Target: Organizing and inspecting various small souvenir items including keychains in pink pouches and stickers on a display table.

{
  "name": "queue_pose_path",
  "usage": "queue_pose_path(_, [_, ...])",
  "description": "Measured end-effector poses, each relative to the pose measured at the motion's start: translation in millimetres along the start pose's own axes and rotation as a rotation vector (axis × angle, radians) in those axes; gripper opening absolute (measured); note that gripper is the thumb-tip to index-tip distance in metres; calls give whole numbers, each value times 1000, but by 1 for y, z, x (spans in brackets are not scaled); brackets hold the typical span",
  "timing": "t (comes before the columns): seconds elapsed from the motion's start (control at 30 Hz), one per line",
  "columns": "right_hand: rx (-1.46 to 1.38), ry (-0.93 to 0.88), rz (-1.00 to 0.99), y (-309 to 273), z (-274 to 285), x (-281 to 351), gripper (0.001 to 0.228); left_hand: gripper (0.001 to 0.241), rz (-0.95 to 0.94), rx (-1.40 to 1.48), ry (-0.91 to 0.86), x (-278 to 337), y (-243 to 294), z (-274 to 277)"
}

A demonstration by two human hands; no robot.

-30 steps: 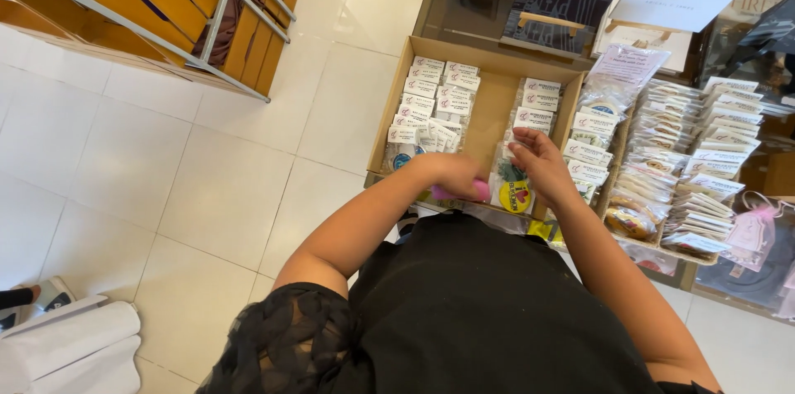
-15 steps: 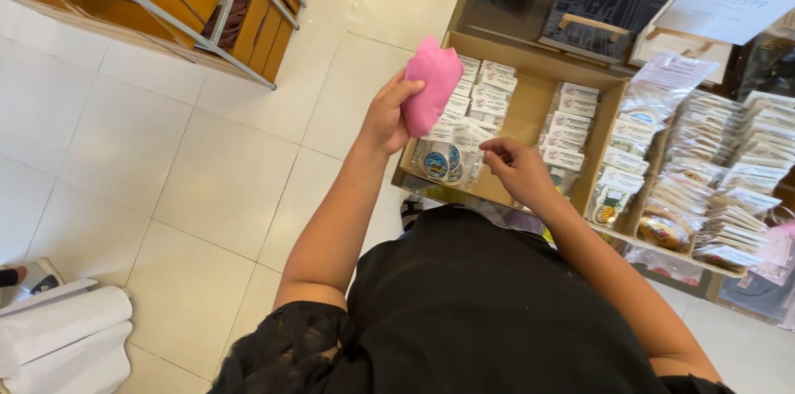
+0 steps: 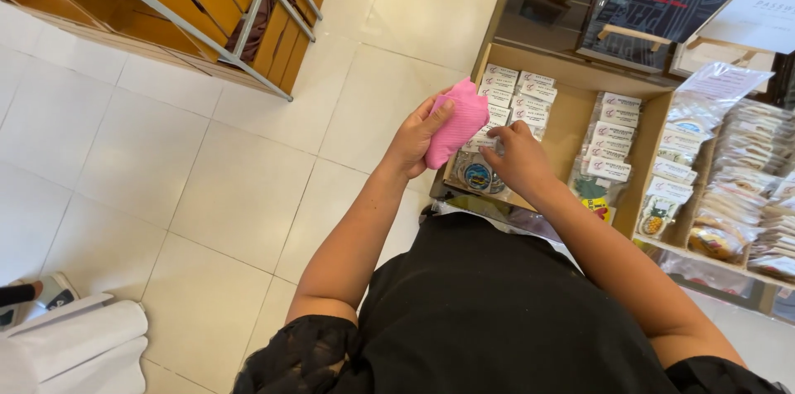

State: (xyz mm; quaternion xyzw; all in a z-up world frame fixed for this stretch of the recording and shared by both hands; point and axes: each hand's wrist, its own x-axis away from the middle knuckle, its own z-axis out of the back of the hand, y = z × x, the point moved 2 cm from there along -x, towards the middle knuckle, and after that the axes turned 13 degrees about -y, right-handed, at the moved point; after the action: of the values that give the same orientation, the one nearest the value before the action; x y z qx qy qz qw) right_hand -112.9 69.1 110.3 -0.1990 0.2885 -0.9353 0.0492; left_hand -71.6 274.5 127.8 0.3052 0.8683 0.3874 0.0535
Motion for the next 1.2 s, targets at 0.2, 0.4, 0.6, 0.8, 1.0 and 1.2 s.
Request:
queue_pose_path(0.2, [20,-13,-34,-21,3,11,38,63,14,-3,-5,-7,-7,23])
queue_pose_path(0.4, [-9,-51,-84,-4,-8,7,38,60,27,4,-57,-13,-10,15])
queue_pose_path(0.6, [-385,-140,-98,29,2,12,38,56,30,-7,-66,-20,-13,7])
queue_pose_path(0.8, [-1394,-33,-43,76,7,16,21,54,-16,-231,-102,-26,-20,-29])
queue_pose_path(1.0, [-1567,-5,-70,147,-22,10,11,55,-363,-1201,-110,-28,-22,-108])
queue_pose_path(1.2, [-1628,50,-127,129,21,35,21,61,-392,-1629,-244,-58,-82,-127])
